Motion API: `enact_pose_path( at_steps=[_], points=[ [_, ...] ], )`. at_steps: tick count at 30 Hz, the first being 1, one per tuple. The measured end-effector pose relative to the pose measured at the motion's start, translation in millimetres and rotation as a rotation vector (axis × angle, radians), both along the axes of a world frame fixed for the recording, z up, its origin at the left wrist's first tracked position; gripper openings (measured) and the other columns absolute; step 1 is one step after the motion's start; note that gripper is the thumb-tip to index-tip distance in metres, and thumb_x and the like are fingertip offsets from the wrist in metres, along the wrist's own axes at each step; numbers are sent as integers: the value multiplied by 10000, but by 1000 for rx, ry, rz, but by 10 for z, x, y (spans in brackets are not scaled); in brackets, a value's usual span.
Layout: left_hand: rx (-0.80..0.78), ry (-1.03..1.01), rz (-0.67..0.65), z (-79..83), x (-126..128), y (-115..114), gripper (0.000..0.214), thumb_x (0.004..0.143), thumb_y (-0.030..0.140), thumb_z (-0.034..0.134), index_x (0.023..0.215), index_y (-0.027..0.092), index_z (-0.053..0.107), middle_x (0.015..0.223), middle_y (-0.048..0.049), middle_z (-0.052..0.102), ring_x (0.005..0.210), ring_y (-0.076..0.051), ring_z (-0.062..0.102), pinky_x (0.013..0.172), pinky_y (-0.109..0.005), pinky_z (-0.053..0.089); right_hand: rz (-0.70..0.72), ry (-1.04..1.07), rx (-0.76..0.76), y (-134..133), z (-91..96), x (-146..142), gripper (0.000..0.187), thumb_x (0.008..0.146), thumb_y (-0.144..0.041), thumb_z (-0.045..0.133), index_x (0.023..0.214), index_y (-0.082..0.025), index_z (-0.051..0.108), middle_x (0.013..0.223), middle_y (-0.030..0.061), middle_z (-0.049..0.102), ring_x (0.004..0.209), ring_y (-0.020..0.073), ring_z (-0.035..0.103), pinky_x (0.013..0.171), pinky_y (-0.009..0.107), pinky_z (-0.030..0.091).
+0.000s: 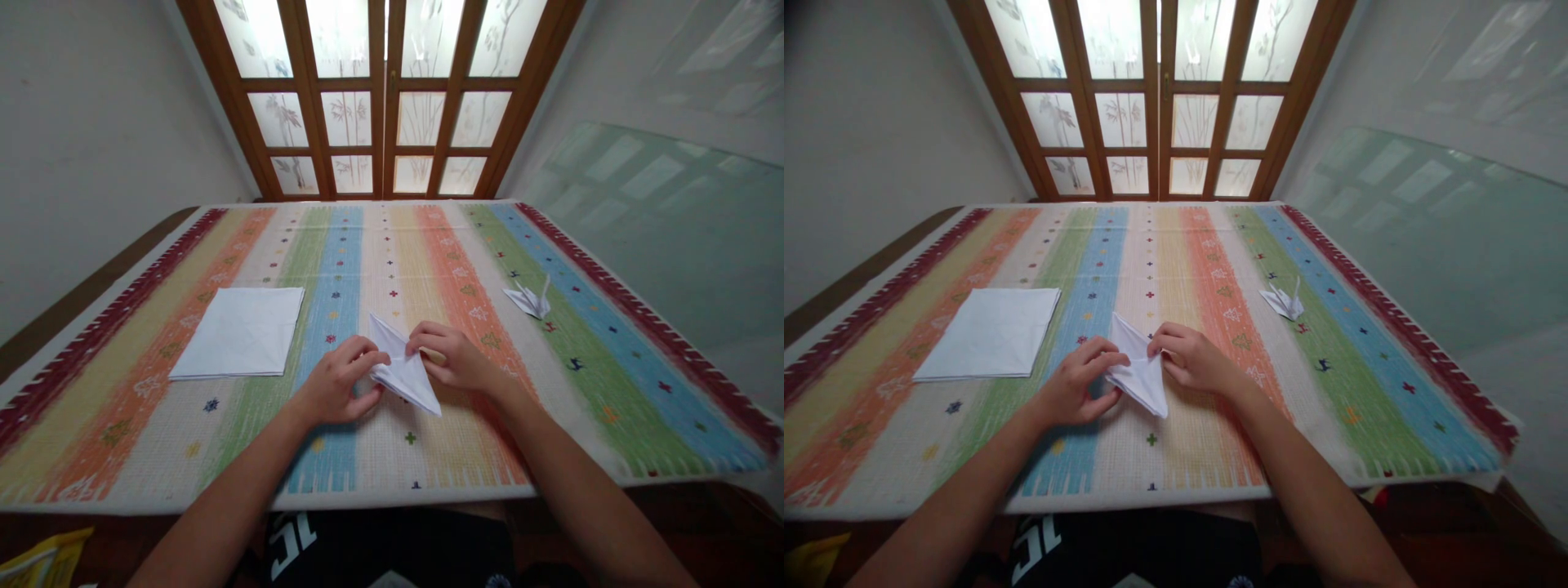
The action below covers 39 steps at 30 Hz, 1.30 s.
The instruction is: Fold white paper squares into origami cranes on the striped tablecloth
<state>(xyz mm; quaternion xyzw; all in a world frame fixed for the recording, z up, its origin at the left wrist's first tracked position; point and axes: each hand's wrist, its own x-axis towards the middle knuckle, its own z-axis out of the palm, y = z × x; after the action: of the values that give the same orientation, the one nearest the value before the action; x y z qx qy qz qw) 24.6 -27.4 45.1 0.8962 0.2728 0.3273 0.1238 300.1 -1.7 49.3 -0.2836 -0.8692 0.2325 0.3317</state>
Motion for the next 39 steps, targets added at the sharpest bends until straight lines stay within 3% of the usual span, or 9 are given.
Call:
enact_pose_path(
  at_steps=[5, 11, 18, 22, 26, 29, 33, 36, 39],
  points=[
    [-50, 158, -37, -44, -21, 20, 451, 827, 225, 702, 1277, 224, 691, 1070, -87, 652, 869, -225, 663, 766, -331, 556, -23, 9, 144, -35, 54, 13, 182, 880, -103, 595, 958, -236, 692, 971, 81, 674, 881, 227, 667, 771, 338, 547],
    [-71, 276, -13, -100, 10, 17, 620, 812, 245, 709, 1428, 243, 646, 1085, -102, 595, 878, -243, 634, 762, -355, 573, -7, -13, 222, -52, 48, -17, 165, 882, -100, 587, 945, -236, 658, 938, 72, 662, 833, 208, 648, 717, 317, 528],
    [-68, 320, 7, 1, 23, -12, 329, 824, 234, 677, 1144, 199, 744, 1113, -120, 605, 919, -253, 620, 810, -376, 567, -2, -22, 326, -61, 47, -16, 153, 889, -76, 577, 943, -211, 623, 938, 77, 651, 827, 193, 629, 709, 292, 517],
    [-65, 267, -9, -25, 5, 1, 277, 820, 231, 718, 1092, 200, 758, 1207, -135, 633, 1015, -279, 661, 873, -392, 578, -10, -30, 298, -84, 87, 7, 154, 877, -85, 581, 952, -213, 621, 957, 82, 651, 854, 201, 639, 733, 301, 529],
    [-125, 64, -14, -77, -12, 44, 141, 882, 227, 730, 1019, 200, 747, 1222, -118, 654, 1028, -239, 692, 915, -360, 577, 0, 42, 183, -64, 80, 17, 72, 900, -173, 659, 933, -219, 615, 953, 72, 661, 868, 204, 655, 758, 318, 536],
    [-177, -112, 57, -86, -4, 70, 99, 950, 289, 717, 943, 191, 706, 1101, -91, 687, 977, -215, 693, 890, -341, 571, -73, 173, 46, -12, -1, -10, 202, 913, -313, 771, 862, -224, 596, 882, 43, 653, 806, 190, 631, 724, 317, 521],
    [-333, -296, 264, -118, 39, 75, 260, 912, 382, 783, 1006, 201, 622, 944, -27, 665, 845, -190, 687, 744, -292, 566, -166, 376, -337, 43, -160, -105, 350, 863, -453, 848, 867, -236, 574, 873, 16, 576, 785, 174, 580, 617, 261, 514],
    [-507, -502, 313, -158, 78, 77, 473, 852, 370, 835, 1201, 240, 543, 1181, -34, 631, 789, -135, 706, 643, -228, 560, -174, 571, -565, 50, -239, -186, 537, 741, -469, 945, 1036, -283, 536, 990, -1, 553, 816, 161, 601, 645, 250, 547],
    [-491, -599, 314, -152, 97, 90, 493, 822, 331, 860, 1215, 260, 571, 1341, -56, 578, 928, -149, 715, 680, -219, 588, -97, 614, -732, 39, -258, -235, 719, 722, -449, 959, 1269, -337, 506, 1104, 21, 611, 934, 194, 667, 748, 291, 589]
  ],
)
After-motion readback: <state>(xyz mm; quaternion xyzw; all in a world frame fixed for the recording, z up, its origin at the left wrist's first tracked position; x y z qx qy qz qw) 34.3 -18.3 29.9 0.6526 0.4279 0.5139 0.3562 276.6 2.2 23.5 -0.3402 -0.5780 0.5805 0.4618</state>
